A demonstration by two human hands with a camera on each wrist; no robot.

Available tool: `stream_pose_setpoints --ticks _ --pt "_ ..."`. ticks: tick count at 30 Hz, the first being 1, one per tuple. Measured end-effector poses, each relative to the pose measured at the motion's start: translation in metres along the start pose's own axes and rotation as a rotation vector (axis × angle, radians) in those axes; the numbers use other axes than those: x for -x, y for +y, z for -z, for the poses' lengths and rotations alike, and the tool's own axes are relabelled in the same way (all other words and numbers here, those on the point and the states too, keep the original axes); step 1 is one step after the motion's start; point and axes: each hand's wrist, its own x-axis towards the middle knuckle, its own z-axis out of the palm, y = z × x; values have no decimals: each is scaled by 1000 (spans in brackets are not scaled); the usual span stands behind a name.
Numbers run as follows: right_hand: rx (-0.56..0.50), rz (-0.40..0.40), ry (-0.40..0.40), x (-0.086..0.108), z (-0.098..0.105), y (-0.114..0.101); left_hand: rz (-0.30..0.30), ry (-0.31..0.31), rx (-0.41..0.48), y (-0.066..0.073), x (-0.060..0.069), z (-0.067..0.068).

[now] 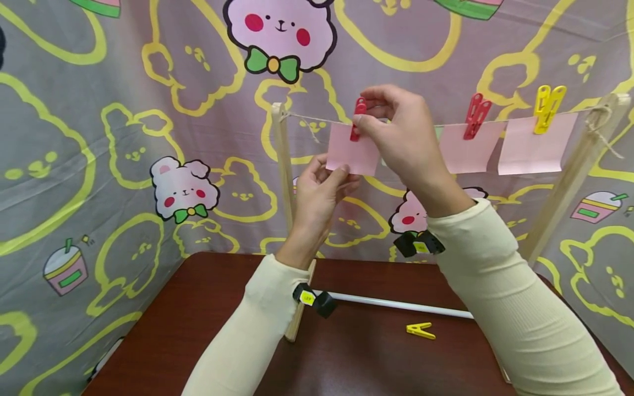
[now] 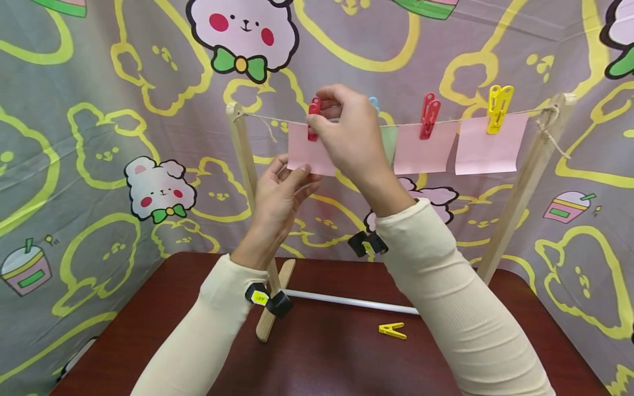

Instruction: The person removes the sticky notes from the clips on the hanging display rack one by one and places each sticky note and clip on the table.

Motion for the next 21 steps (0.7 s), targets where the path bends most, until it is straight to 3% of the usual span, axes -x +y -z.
stream_pose_setpoints --ticks 4,15,21 --pt "-29 3 7 -1 0 1 -4 -6 12 0 -1 -1" --pt "36 50 4 2 0 0 13 10 30 0 -2 -1" --pt "19 91 18 3 0 -1 9 10 36 1 -1 -3"
